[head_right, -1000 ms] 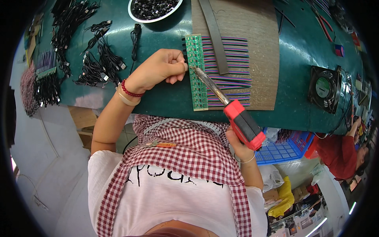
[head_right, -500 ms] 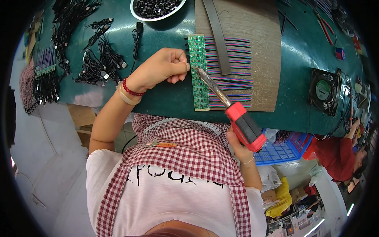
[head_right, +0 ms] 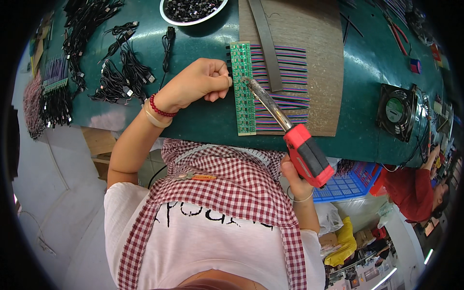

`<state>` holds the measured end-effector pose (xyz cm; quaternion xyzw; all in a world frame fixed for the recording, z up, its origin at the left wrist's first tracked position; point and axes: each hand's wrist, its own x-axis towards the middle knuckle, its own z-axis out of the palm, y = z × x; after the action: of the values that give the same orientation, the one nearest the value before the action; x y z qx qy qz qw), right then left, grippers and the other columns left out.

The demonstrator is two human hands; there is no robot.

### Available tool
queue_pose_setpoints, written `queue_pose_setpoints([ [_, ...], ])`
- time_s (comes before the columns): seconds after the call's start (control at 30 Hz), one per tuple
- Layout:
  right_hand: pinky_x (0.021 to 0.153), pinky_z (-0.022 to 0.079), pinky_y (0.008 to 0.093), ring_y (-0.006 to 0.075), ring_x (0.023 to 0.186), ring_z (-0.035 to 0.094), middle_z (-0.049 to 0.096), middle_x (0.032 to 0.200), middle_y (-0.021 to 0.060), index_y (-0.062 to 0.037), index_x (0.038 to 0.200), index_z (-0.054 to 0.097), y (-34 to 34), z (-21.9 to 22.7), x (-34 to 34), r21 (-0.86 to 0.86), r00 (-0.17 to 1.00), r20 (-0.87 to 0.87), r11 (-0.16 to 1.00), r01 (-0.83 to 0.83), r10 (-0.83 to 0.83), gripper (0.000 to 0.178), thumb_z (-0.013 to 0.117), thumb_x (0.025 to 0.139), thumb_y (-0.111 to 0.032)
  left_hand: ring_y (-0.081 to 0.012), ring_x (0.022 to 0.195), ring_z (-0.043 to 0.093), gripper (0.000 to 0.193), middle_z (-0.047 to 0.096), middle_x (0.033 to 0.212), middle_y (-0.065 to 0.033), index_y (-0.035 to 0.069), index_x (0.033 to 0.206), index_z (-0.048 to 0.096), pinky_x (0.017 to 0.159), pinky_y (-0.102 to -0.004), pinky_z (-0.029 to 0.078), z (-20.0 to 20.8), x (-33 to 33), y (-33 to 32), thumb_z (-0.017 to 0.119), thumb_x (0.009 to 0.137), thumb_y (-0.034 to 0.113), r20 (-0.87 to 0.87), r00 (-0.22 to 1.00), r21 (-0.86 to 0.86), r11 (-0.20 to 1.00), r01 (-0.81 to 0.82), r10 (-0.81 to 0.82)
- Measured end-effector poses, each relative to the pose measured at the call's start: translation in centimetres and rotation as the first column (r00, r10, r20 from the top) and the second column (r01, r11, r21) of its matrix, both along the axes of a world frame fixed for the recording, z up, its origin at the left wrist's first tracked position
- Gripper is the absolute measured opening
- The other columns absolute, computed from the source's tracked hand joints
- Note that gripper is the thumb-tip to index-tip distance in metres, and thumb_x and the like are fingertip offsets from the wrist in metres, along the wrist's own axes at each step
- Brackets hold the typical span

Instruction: The person solders cable wires onto circuit boards using a soldering gun, positioning the wires against the boards and applying the tip. They then pick up, organize, and inspect the circuit boards and cables on the work table.

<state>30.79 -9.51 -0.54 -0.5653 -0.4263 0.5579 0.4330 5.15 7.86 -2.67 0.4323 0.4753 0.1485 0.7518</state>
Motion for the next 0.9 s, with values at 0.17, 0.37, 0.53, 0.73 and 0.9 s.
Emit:
queue_pose_setpoints([
  [0.17, 0.052, 0.039, 0.0281, 0.0136, 0.052, 0.043, 0.044, 0.058, 0.0048, 0.0045, 0.120, 0.044, 0.4, 0.4, -0.5, 0.015, 0.999, -0.025, 0.999, 0.042, -0.042, 0.043, 0.059, 0.085, -0.015, -0.0041, 0.049, 0.048, 0.016, 0.059, 0.063, -0.0029, 0.002, 0.076, 0.052, 0.045, -0.0181, 0.039, 0.4, 0.0, 0.1, 0.058, 0.087, 0.013, -0.012, 1.000, 0.015, 1.000, 0.020, -0.020],
  [0.37, 0.049, 0.038, 0.0273, 0.0131, 0.049, 0.042, 0.044, 0.056, 0.0046, 0.0047, 0.117, 0.044, 1.6, 0.9, -0.4, 0.098, 0.989, -0.086, 0.987, 0.128, -0.119, 0.041, 0.059, 0.086, -0.018, -0.0061, 0.052, 0.053, 0.016, 0.059, 0.062, -0.0017, 0.002, 0.085, 0.060, 0.047, -0.0215, 0.041, 3.0, -2.4, 3.0, 0.056, 0.088, 0.017, -0.387, 0.922, 0.493, 0.841, 0.221, -0.015],
  [0.53, 0.047, 0.037, 0.0258, 0.0124, 0.047, 0.041, 0.043, 0.055, 0.0039, 0.0055, 0.117, 0.041, 2.2, 0.6, -0.1, 0.165, 0.981, -0.144, 0.974, 0.154, -0.131, 0.042, 0.058, 0.087, -0.020, -0.0331, 0.086, 0.054, 0.009, 0.057, 0.080, -0.0151, 0.002, 0.074, 0.059, 0.075, -0.0428, 0.046, 2.0, -1.8, 8.3, 0.061, 0.074, 0.010, -0.421, 0.637, 0.869, 0.087, 0.486, 0.646],
  [0.73, 0.047, 0.037, 0.0259, 0.0116, 0.046, 0.040, 0.042, 0.055, 0.0037, 0.0045, 0.116, 0.040, 2.3, 0.9, -0.2, 0.189, 0.982, -0.144, 0.970, 0.152, -0.126, 0.040, 0.056, 0.088, -0.019, -0.0312, 0.085, 0.053, 0.008, 0.056, 0.080, -0.0139, 0.004, 0.075, 0.059, 0.075, -0.0417, 0.045, -0.3, -2.8, 10.2, 0.059, 0.074, 0.012, -0.595, 0.545, 0.745, 0.151, 0.650, 0.591],
  [0.9, 0.045, 0.036, 0.0253, 0.0112, 0.045, 0.039, 0.043, 0.056, 0.0041, 0.0046, 0.115, 0.040, 2.9, 1.2, -0.4, 0.199, 0.969, -0.179, 0.958, 0.204, -0.169, 0.039, 0.055, 0.088, -0.018, -0.0334, 0.085, 0.056, 0.007, 0.058, 0.080, -0.0141, 0.004, 0.075, 0.059, 0.074, -0.0432, 0.046, 1.2, -2.9, 10.1, 0.059, 0.075, 0.011, -0.544, 0.626, 0.826, 0.230, 0.514, 0.559],
])
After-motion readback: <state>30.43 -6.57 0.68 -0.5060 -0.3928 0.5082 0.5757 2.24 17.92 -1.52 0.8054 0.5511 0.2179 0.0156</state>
